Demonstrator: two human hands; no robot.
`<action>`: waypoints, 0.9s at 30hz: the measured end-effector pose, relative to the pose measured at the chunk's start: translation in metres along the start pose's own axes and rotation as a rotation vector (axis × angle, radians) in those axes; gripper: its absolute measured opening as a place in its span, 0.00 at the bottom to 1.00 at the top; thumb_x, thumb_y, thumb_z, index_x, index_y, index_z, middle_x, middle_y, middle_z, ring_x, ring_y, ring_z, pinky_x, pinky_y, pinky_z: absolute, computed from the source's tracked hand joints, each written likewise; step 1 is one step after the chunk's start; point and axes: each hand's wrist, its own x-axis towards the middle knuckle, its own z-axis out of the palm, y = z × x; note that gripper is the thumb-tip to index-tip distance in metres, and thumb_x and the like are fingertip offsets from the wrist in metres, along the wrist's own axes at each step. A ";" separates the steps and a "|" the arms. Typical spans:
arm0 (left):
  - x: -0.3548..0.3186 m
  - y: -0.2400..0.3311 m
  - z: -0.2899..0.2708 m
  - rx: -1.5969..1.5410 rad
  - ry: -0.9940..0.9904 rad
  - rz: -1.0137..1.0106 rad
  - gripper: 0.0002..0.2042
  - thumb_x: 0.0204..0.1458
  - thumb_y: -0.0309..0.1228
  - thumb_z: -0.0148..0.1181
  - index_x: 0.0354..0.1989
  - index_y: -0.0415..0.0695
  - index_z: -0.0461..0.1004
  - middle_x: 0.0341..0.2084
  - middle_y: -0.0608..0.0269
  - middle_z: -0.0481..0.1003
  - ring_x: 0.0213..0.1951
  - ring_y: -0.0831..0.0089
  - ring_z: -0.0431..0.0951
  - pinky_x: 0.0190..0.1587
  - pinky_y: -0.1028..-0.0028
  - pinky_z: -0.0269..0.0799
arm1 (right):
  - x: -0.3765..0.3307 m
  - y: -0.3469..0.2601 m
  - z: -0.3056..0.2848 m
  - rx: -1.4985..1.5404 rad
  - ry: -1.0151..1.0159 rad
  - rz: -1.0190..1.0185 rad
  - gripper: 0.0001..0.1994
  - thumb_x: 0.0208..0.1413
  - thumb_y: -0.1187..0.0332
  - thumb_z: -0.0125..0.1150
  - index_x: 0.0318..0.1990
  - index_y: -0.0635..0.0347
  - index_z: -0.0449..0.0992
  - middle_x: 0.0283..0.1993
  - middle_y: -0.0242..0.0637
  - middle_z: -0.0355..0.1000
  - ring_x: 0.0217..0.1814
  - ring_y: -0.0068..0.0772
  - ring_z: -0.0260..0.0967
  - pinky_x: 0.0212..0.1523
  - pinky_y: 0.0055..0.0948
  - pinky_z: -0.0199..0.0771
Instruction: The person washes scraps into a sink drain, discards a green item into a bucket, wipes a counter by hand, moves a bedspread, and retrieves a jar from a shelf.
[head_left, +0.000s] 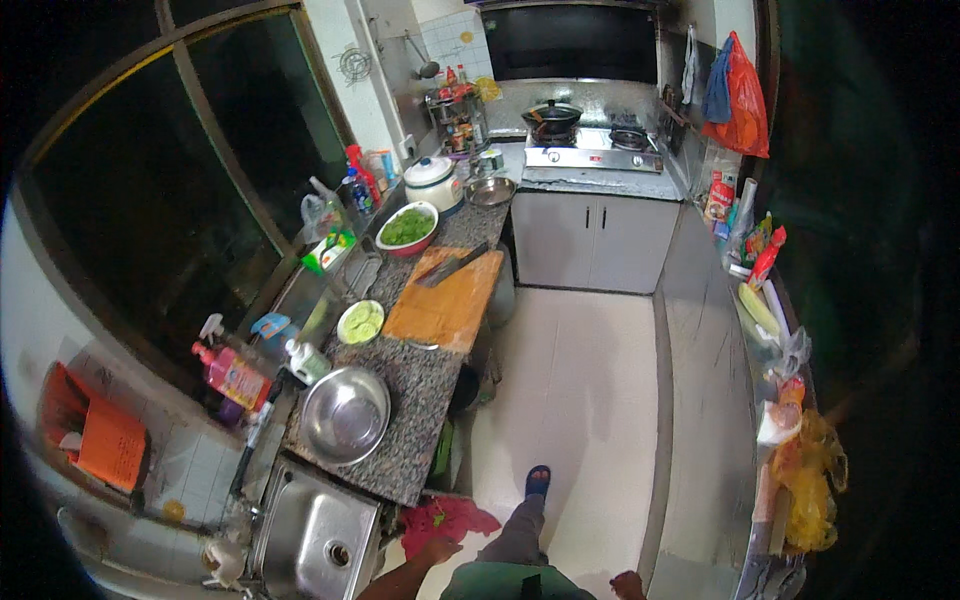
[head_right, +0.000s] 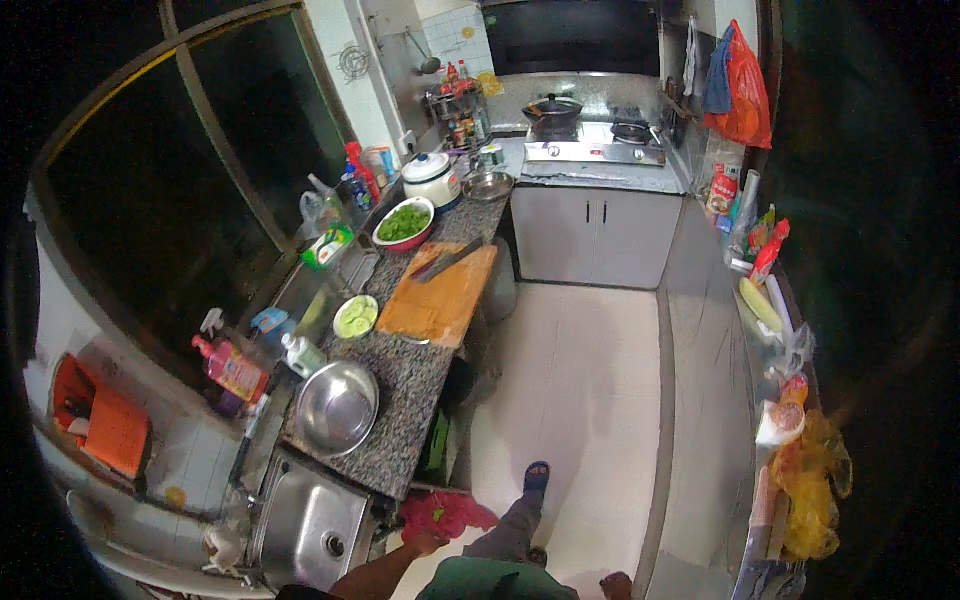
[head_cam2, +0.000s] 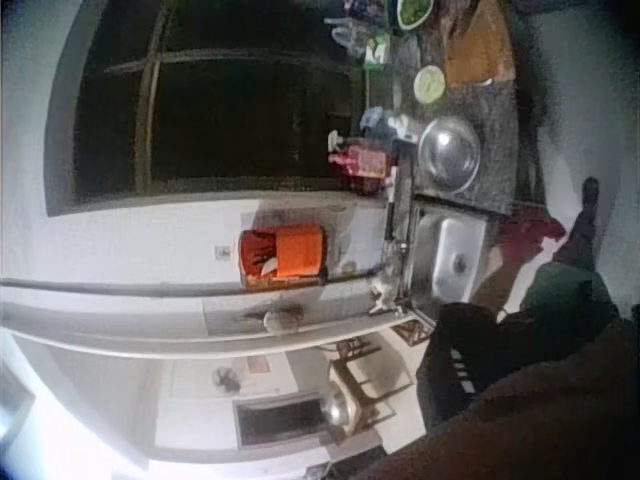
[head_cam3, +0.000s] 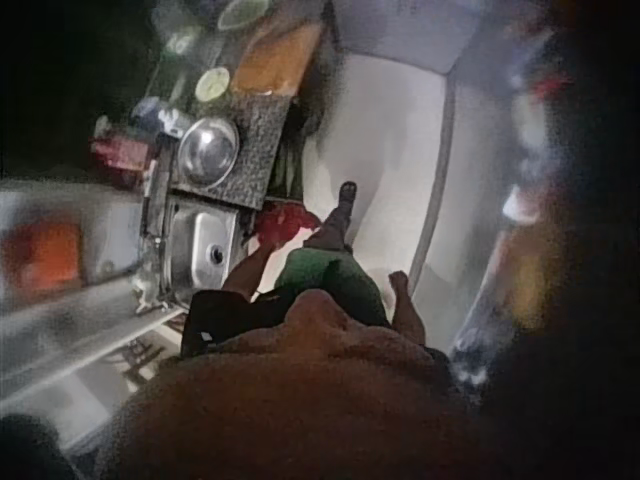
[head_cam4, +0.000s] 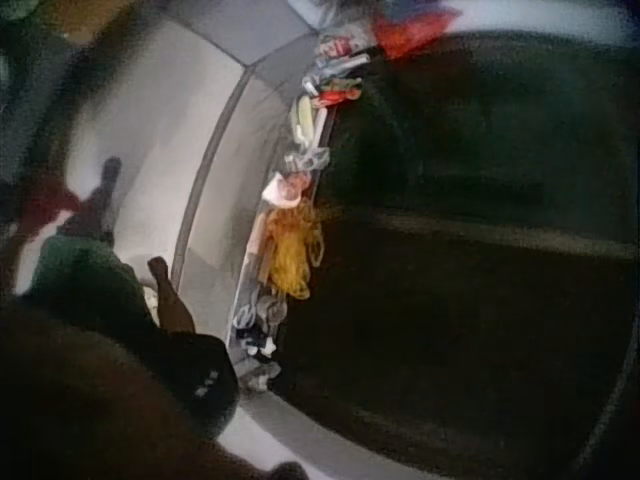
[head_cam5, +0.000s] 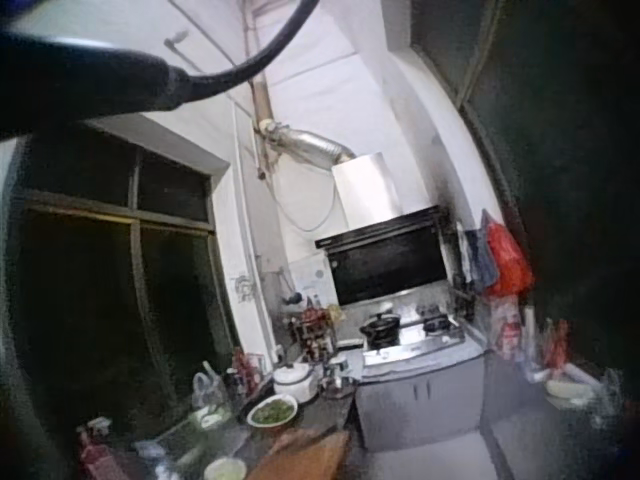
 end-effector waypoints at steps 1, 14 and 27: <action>0.023 0.016 -0.010 0.070 -0.071 0.138 0.21 0.48 0.50 0.37 0.31 0.47 0.72 0.32 0.51 0.71 0.35 0.58 0.71 0.37 0.65 0.64 | 0.006 0.024 0.053 0.260 -0.175 0.273 0.12 0.39 0.60 0.49 0.18 0.55 0.74 0.23 0.37 0.70 0.37 0.36 0.66 0.39 0.34 0.67; 0.256 0.090 -0.158 0.381 -0.137 0.252 0.18 0.49 0.42 0.40 0.30 0.42 0.71 0.31 0.50 0.69 0.36 0.56 0.68 0.41 0.64 0.62 | 0.183 0.192 -0.185 1.278 0.479 0.709 0.04 0.37 0.72 0.55 0.19 0.59 0.67 0.17 0.38 0.66 0.15 0.32 0.64 0.17 0.29 0.66; 0.349 0.170 -0.256 -0.150 0.009 -0.429 0.24 0.45 0.51 0.43 0.32 0.40 0.71 0.33 0.50 0.70 0.39 0.56 0.69 0.44 0.64 0.62 | 0.367 0.359 -0.270 1.089 0.061 0.643 0.04 0.41 0.73 0.55 0.22 0.64 0.68 0.15 0.38 0.65 0.13 0.33 0.62 0.14 0.30 0.65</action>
